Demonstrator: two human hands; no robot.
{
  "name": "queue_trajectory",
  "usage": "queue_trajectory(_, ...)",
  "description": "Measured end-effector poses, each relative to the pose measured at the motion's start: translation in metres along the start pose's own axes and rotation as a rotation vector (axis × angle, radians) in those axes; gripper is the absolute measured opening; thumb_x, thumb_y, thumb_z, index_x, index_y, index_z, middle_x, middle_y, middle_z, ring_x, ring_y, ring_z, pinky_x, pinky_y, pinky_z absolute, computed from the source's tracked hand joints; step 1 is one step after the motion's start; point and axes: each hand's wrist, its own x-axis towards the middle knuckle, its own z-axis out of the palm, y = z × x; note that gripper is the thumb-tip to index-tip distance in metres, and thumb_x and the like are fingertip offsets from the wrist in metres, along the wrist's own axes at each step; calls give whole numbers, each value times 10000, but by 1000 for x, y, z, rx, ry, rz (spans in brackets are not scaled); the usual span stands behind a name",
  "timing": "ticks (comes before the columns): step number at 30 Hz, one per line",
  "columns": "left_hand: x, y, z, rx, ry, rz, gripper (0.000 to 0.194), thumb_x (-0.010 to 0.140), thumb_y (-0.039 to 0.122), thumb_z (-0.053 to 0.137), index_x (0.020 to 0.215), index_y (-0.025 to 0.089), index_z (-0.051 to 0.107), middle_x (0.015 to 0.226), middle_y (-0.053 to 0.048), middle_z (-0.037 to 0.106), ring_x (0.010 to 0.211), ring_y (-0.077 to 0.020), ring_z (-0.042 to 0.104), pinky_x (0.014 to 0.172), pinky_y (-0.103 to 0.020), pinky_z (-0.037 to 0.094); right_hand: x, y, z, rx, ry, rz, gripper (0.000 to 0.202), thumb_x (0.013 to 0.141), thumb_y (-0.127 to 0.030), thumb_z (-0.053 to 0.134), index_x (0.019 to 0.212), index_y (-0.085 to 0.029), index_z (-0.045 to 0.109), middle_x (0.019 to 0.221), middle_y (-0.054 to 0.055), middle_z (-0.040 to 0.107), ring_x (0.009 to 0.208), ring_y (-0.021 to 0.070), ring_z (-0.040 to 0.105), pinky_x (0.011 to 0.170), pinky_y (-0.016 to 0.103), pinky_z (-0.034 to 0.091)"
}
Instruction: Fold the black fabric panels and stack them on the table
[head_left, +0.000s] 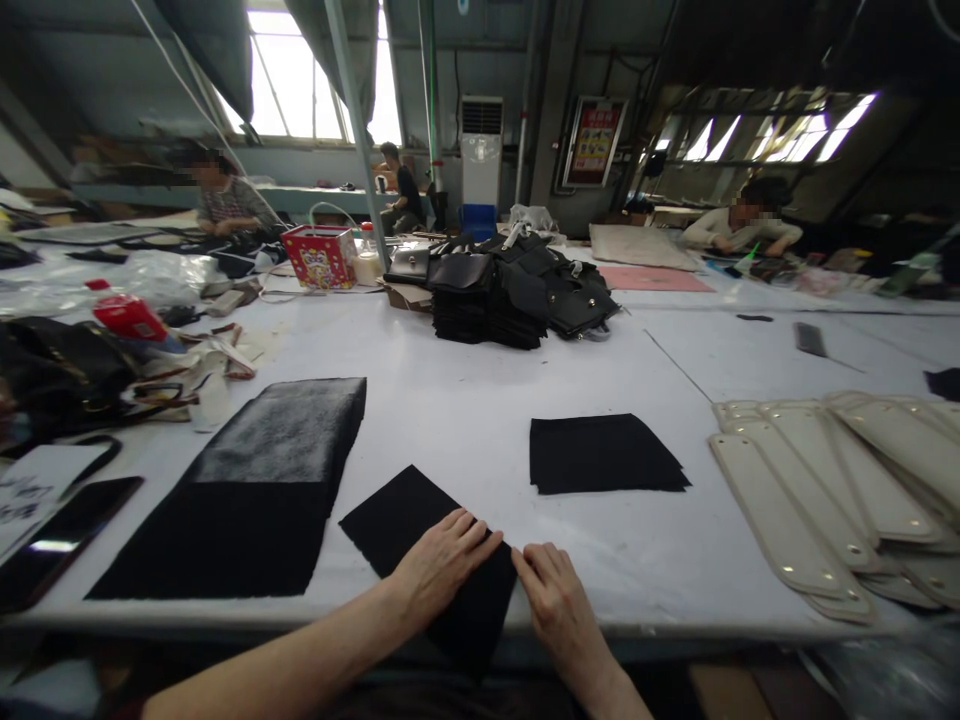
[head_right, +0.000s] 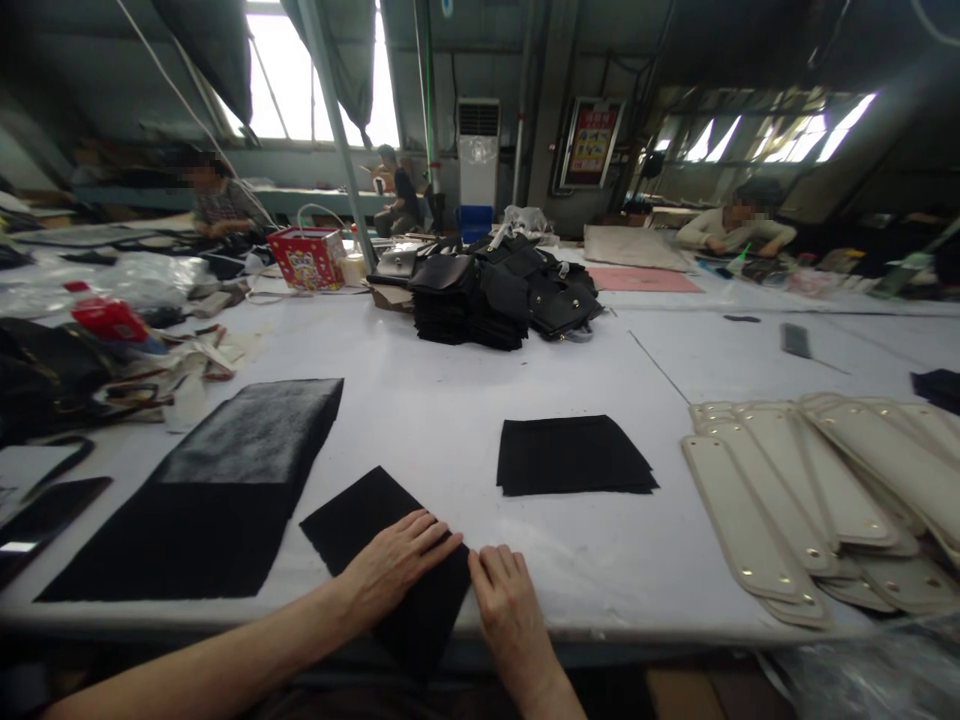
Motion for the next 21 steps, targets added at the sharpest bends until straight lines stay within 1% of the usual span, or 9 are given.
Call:
queue_trajectory(3, 0, 2, 2, 16, 11, 13, 568, 947, 239, 509, 1477, 286, 311, 1213, -68, 557, 1137, -246, 524, 1073, -407, 351, -4, 1, -1, -10, -9, 6, 374, 903, -28, 400, 1239, -89, 553, 943, 98, 570, 862, 221, 492, 741, 375, 446)
queue_trajectory(8, 0, 3, 5, 14, 6, 13, 558, 951, 257, 490, 1480, 278, 315, 1252, -98, 548, 1184, -280, 511, 1096, -462, 322, -9, 1, -2, -5, -1, 7, 419, 869, 12, 392, 1250, -81, 541, 987, 112, 570, 881, 228, 484, 759, 382, 439)
queue_trajectory(11, -3, -4, 3, -61, 3, 21, 540, 957, 262, 474, 1475, 287, 327, 1311, -82, 531, 1229, -273, 482, 1132, -481, 271, -9, 1, -1, 9, 21, 19, 427, 863, 23, 382, 1239, -89, 548, 995, 112, 574, 885, 228, 480, 762, 382, 435)
queue_trajectory(13, -9, -15, 1, -120, -10, -10, 540, 942, 229, 483, 1463, 282, 353, 1355, -65, 515, 1250, -263, 468, 1154, -476, 238, -9, 1, -1, 16, 30, 23, 433, 860, 26, 383, 1238, -99, 553, 987, 109, 577, 882, 229, 481, 757, 380, 432)
queue_trajectory(15, -17, -30, 0, -148, -20, -95, 549, 907, 141, 476, 1437, 262, 403, 1370, -57, 517, 1254, -257, 469, 1159, -463, 225, -9, 1, -1, 19, 36, 19, 447, 848, 34, 385, 1240, -100, 554, 982, 112, 580, 878, 230, 486, 757, 381, 433)
queue_trajectory(18, -26, -56, -1, -162, -35, -242, 605, 829, -3, 415, 1383, 232, 482, 1362, -59, 536, 1235, -242, 493, 1154, -449, 226, -7, 0, -4, 29, 51, 23, 483, 821, 51, 374, 1240, -107, 556, 983, 112, 587, 876, 229, 496, 768, 384, 439)
queue_trajectory(20, -27, -71, -2, -185, -43, -314, 593, 821, -29, 377, 1320, 243, 543, 1318, -52, 569, 1186, -226, 529, 1132, -445, 253, -6, 0, -6, 61, 47, 39, 508, 802, 55, 365, 1233, -126, 562, 977, 102, 591, 868, 226, 506, 766, 381, 447)
queue_trajectory(21, -26, -77, -4, -203, -46, -346, 540, 841, -10, 373, 1268, 250, 578, 1274, -50, 592, 1146, -222, 550, 1103, -441, 288, -6, 0, -6, 94, 36, 63, 501, 799, 49, 366, 1213, -143, 574, 969, 95, 590, 864, 223, 513, 762, 376, 453)
